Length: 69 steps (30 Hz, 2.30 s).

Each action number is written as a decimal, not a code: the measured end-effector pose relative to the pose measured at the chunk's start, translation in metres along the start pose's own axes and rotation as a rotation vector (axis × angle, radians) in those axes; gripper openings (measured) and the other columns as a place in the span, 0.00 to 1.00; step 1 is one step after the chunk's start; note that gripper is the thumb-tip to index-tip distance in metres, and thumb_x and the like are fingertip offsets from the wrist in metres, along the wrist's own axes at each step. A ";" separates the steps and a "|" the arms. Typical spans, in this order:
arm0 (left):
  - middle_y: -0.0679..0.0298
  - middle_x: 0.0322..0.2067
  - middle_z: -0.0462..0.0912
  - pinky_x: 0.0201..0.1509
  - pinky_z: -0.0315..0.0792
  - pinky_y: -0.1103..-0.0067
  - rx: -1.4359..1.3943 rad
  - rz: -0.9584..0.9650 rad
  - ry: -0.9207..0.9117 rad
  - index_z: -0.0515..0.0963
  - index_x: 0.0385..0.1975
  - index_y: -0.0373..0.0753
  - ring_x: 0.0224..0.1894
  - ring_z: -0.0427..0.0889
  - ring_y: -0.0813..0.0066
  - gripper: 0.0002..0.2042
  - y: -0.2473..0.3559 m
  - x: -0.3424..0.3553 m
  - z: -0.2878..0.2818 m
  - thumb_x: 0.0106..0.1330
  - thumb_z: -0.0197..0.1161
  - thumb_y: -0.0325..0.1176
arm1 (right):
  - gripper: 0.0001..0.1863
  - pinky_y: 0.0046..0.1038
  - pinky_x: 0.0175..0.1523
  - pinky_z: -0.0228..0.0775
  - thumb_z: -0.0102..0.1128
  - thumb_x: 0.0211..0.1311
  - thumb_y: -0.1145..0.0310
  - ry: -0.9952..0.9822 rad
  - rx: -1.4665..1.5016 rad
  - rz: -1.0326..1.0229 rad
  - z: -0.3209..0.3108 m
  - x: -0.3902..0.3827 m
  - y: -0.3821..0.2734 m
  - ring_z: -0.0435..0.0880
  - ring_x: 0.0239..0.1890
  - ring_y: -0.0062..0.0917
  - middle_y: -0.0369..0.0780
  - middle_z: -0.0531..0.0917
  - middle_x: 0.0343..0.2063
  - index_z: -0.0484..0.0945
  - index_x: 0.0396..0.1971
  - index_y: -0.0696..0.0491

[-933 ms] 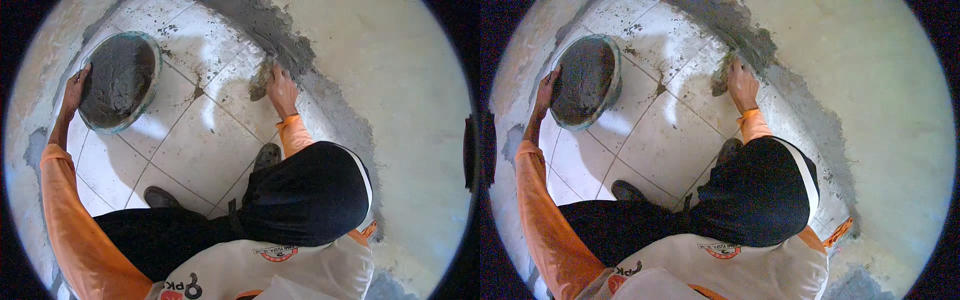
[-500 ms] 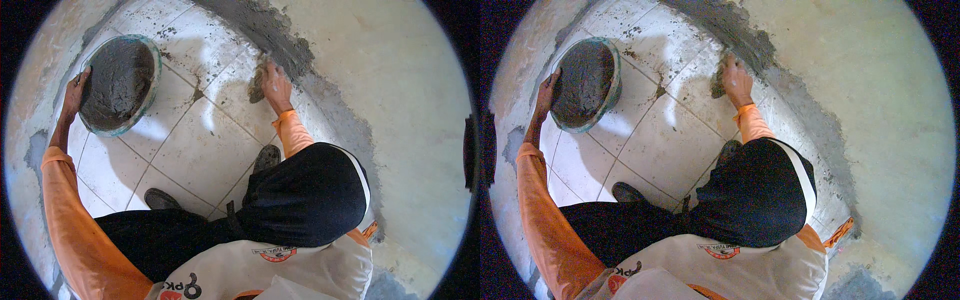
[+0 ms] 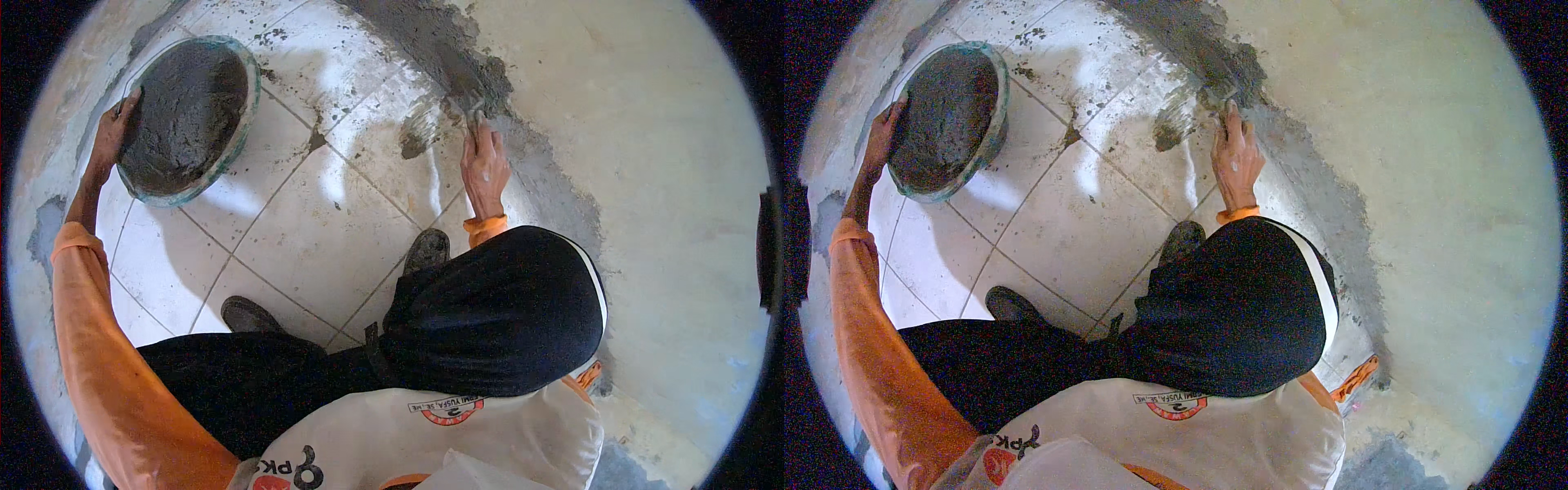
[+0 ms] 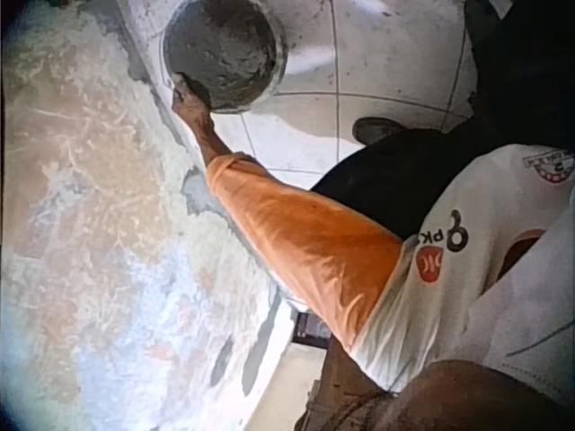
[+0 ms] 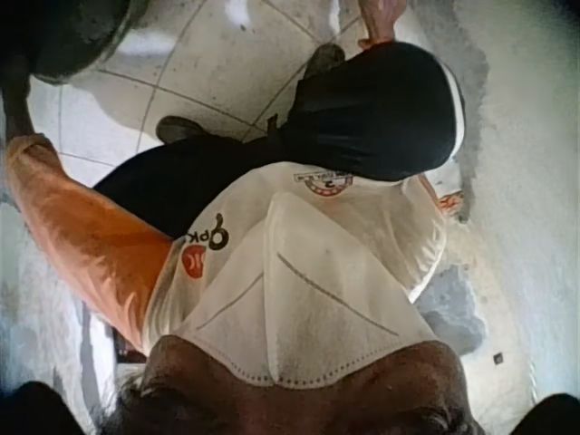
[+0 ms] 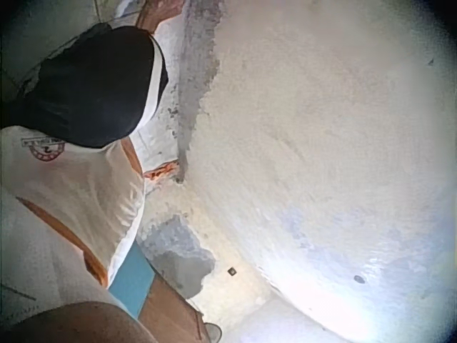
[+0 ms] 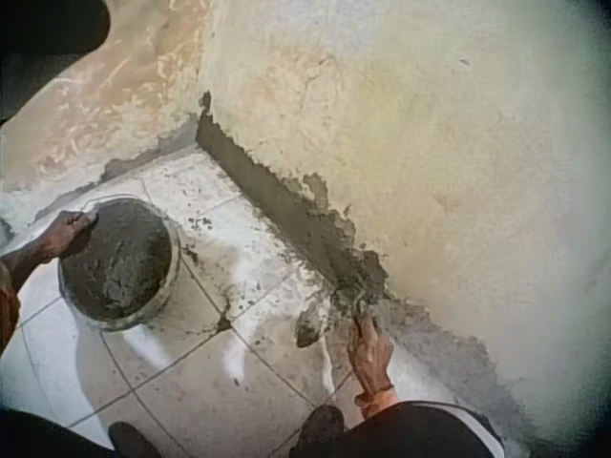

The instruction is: Applying cement mortar to a wall edge and floor transition using a trowel.

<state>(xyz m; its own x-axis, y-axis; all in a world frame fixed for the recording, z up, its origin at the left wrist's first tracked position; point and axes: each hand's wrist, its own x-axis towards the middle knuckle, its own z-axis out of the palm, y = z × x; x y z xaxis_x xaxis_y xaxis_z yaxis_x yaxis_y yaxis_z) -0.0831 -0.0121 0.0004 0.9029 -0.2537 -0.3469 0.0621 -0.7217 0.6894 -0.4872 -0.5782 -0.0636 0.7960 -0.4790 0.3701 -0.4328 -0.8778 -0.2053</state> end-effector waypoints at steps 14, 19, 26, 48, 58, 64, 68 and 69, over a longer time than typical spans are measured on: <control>0.54 0.56 0.85 0.68 0.69 0.69 0.026 0.048 0.020 0.77 0.68 0.37 0.57 0.83 0.62 0.42 0.003 -0.002 0.006 0.70 0.56 0.71 | 0.28 0.51 0.42 0.81 0.60 0.72 0.57 -0.060 0.040 0.032 0.017 0.016 -0.027 0.87 0.42 0.52 0.51 0.83 0.49 0.72 0.70 0.42; 0.54 0.55 0.85 0.67 0.69 0.69 0.019 0.027 0.058 0.77 0.68 0.36 0.56 0.83 0.61 0.43 0.009 0.001 0.012 0.70 0.56 0.72 | 0.27 0.51 0.45 0.81 0.58 0.73 0.54 -0.195 -0.078 -0.017 0.053 0.033 -0.027 0.87 0.44 0.53 0.51 0.84 0.50 0.72 0.69 0.43; 0.52 0.59 0.83 0.70 0.68 0.69 0.018 0.012 -0.027 0.75 0.69 0.37 0.59 0.83 0.61 0.44 0.006 0.003 0.007 0.70 0.55 0.72 | 0.24 0.48 0.39 0.81 0.63 0.71 0.62 -0.024 0.005 -0.019 0.017 0.023 -0.037 0.87 0.42 0.52 0.51 0.82 0.51 0.75 0.65 0.47; 0.54 0.57 0.85 0.68 0.70 0.69 0.052 -0.012 0.021 0.76 0.68 0.35 0.58 0.84 0.62 0.43 0.003 0.001 0.003 0.71 0.54 0.71 | 0.19 0.44 0.43 0.81 0.66 0.70 0.63 -0.084 -0.090 -0.010 -0.034 -0.021 0.068 0.87 0.42 0.47 0.46 0.86 0.45 0.82 0.59 0.45; 0.55 0.57 0.85 0.68 0.70 0.69 0.049 0.014 0.034 0.76 0.68 0.34 0.57 0.84 0.62 0.42 0.007 -0.006 0.002 0.72 0.55 0.70 | 0.20 0.41 0.40 0.81 0.67 0.70 0.64 0.057 -0.017 -0.045 -0.067 -0.009 0.018 0.88 0.39 0.42 0.44 0.86 0.41 0.80 0.60 0.45; 0.53 0.56 0.85 0.67 0.70 0.69 0.029 -0.013 -0.002 0.76 0.67 0.31 0.57 0.84 0.61 0.44 0.006 0.005 0.003 0.71 0.55 0.71 | 0.21 0.49 0.35 0.80 0.62 0.69 0.60 -0.191 -0.161 -0.054 -0.009 0.006 0.028 0.87 0.37 0.50 0.45 0.83 0.45 0.77 0.61 0.42; 0.51 0.56 0.85 0.67 0.70 0.68 0.043 -0.018 0.004 0.76 0.66 0.31 0.57 0.84 0.60 0.44 0.006 0.001 0.005 0.71 0.55 0.71 | 0.19 0.49 0.35 0.79 0.63 0.70 0.61 0.020 -0.063 -0.053 -0.039 0.007 0.012 0.87 0.38 0.51 0.47 0.82 0.44 0.77 0.59 0.44; 0.51 0.56 0.85 0.68 0.70 0.68 0.052 -0.012 0.022 0.76 0.67 0.31 0.57 0.84 0.60 0.45 0.009 -0.001 0.007 0.70 0.55 0.72 | 0.19 0.49 0.35 0.79 0.63 0.70 0.61 0.015 -0.065 -0.054 -0.045 0.003 0.011 0.87 0.38 0.51 0.47 0.82 0.44 0.77 0.59 0.44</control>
<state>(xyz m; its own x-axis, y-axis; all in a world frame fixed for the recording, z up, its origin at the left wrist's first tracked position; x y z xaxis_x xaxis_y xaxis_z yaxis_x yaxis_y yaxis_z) -0.0862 -0.0226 0.0028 0.9113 -0.2311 -0.3407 0.0515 -0.7571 0.6513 -0.5086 -0.5898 -0.0236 0.8127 -0.4303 0.3930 -0.4163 -0.9006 -0.1251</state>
